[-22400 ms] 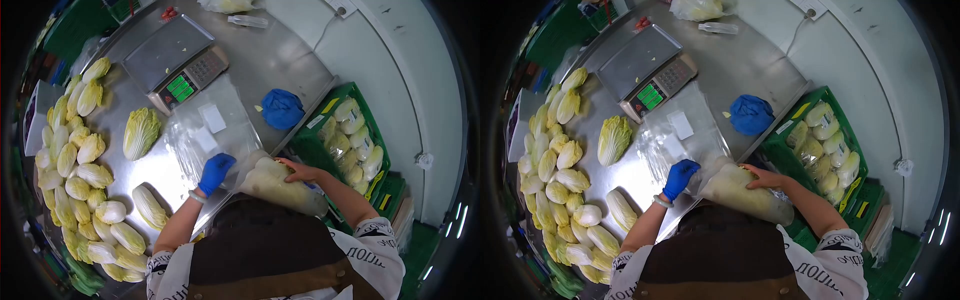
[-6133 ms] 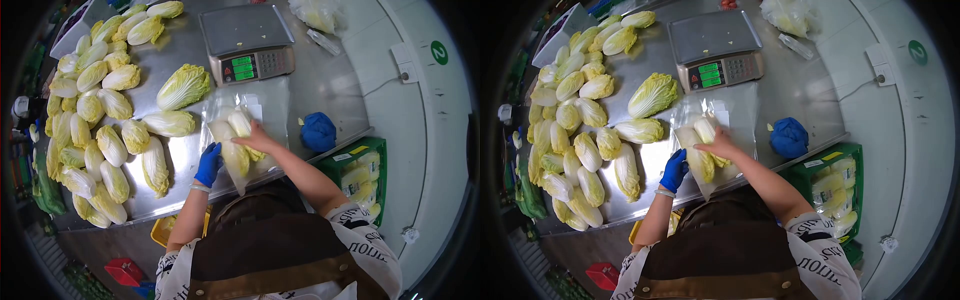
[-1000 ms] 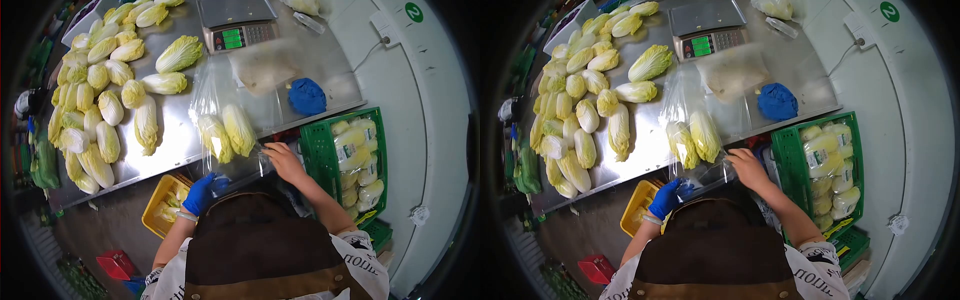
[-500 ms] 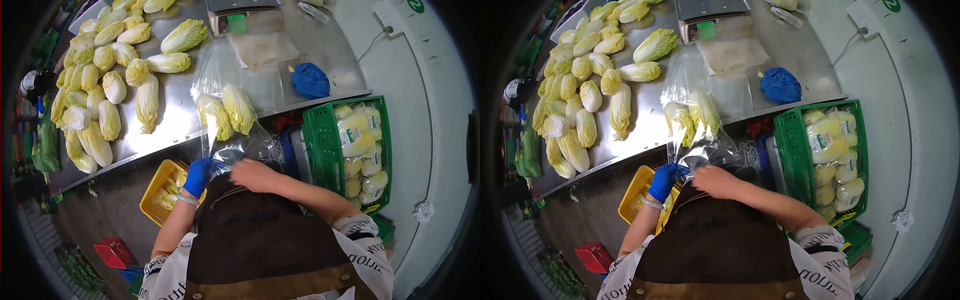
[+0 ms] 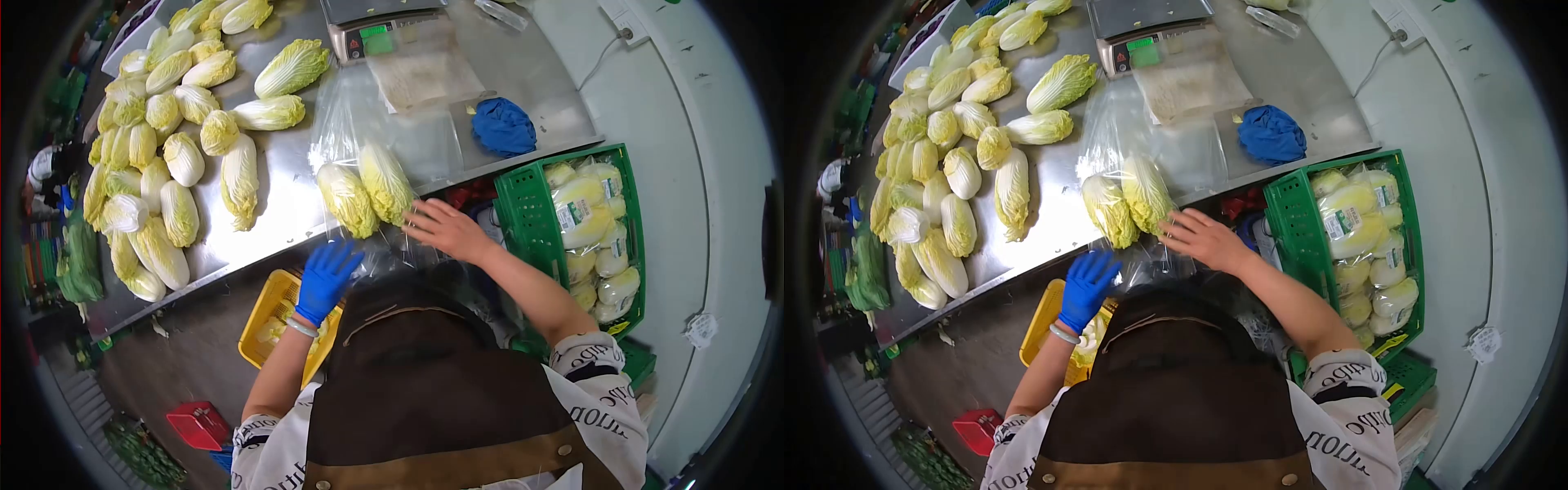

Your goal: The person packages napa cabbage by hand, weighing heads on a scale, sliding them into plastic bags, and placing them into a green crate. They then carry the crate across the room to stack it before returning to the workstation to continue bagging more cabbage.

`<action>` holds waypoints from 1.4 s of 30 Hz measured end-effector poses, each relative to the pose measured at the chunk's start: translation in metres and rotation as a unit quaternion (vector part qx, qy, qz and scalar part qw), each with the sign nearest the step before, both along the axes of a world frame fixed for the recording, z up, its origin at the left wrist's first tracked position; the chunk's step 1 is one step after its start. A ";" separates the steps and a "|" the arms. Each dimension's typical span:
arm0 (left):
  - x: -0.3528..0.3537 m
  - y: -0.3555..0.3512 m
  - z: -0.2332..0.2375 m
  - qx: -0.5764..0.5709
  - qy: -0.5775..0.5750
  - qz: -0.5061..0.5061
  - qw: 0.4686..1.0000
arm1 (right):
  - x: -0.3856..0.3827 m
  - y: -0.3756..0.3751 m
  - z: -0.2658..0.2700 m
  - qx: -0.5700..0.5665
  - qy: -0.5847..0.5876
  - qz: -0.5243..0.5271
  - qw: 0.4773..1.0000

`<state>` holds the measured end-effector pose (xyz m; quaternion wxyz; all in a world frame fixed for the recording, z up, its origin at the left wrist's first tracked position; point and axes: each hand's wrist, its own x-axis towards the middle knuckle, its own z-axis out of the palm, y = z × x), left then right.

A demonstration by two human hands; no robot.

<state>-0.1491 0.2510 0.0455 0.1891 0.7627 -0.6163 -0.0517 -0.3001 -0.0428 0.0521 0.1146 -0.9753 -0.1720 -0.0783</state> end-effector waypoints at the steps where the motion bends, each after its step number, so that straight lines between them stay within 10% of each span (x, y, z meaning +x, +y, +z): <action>1: 0.006 -0.002 -0.005 -0.029 0.016 -0.051 0.998 | 0.005 -0.005 -0.007 0.061 0.044 0.002 0.997; 3: 0.022 0.006 -0.003 -0.047 0.254 0.045 0.965 | 0.013 -0.014 -0.014 0.181 0.137 0.011 0.974; 7: 0.056 -0.017 0.022 -0.042 0.661 0.191 0.724 | 0.035 -0.027 -0.007 0.664 0.339 -0.260 0.614; 12: 0.085 -0.041 -0.051 0.018 0.754 0.364 0.546 | 0.056 -0.001 -0.065 0.726 0.316 -0.431 0.432; 14: 0.081 -0.045 -0.092 -0.001 0.790 0.409 0.456 | 0.058 0.014 -0.066 0.712 0.314 -0.454 0.434; 16: 0.084 -0.038 -0.108 0.015 0.788 0.397 0.470 | 0.056 0.014 -0.061 0.709 0.318 -0.466 0.422; 19: 0.089 -0.024 -0.119 0.031 0.792 0.372 0.483 | 0.061 0.019 -0.028 0.475 0.082 -0.571 0.665; 21: 0.089 -0.024 -0.113 0.011 0.828 0.349 0.438 | 0.065 0.020 0.019 0.258 -0.015 -0.393 0.883; 23: 0.094 -0.023 -0.105 0.026 0.838 0.312 0.447 | 0.076 0.040 0.019 0.173 0.038 -0.193 0.965; 26: 0.092 -0.037 -0.082 0.003 0.776 0.314 0.547 | 0.083 0.056 -0.035 0.008 0.024 -0.212 0.977; 27: 0.096 -0.035 -0.106 -0.011 0.771 0.371 0.517 | 0.089 0.052 -0.043 0.092 -0.002 -0.211 0.973; 29: 0.110 -0.025 -0.109 -0.043 0.598 0.394 0.696 | 0.101 0.053 -0.036 0.103 -0.001 -0.236 0.966; 33: 0.134 -0.098 -0.019 -0.134 0.462 0.199 0.854 | 0.115 0.026 0.007 0.338 0.050 -0.360 0.868; 38: 0.167 -0.176 -0.004 0.033 0.818 0.062 0.571 | 0.036 -0.030 0.069 0.558 0.020 -0.506 0.657; 41: 0.085 -0.245 0.064 0.156 0.621 -0.086 0.763 | -0.040 -0.031 0.089 0.664 -0.138 -0.605 0.418; 42: 0.047 -0.263 0.079 0.150 0.652 -0.074 0.739 | -0.067 -0.026 0.089 0.684 -0.191 -0.611 0.349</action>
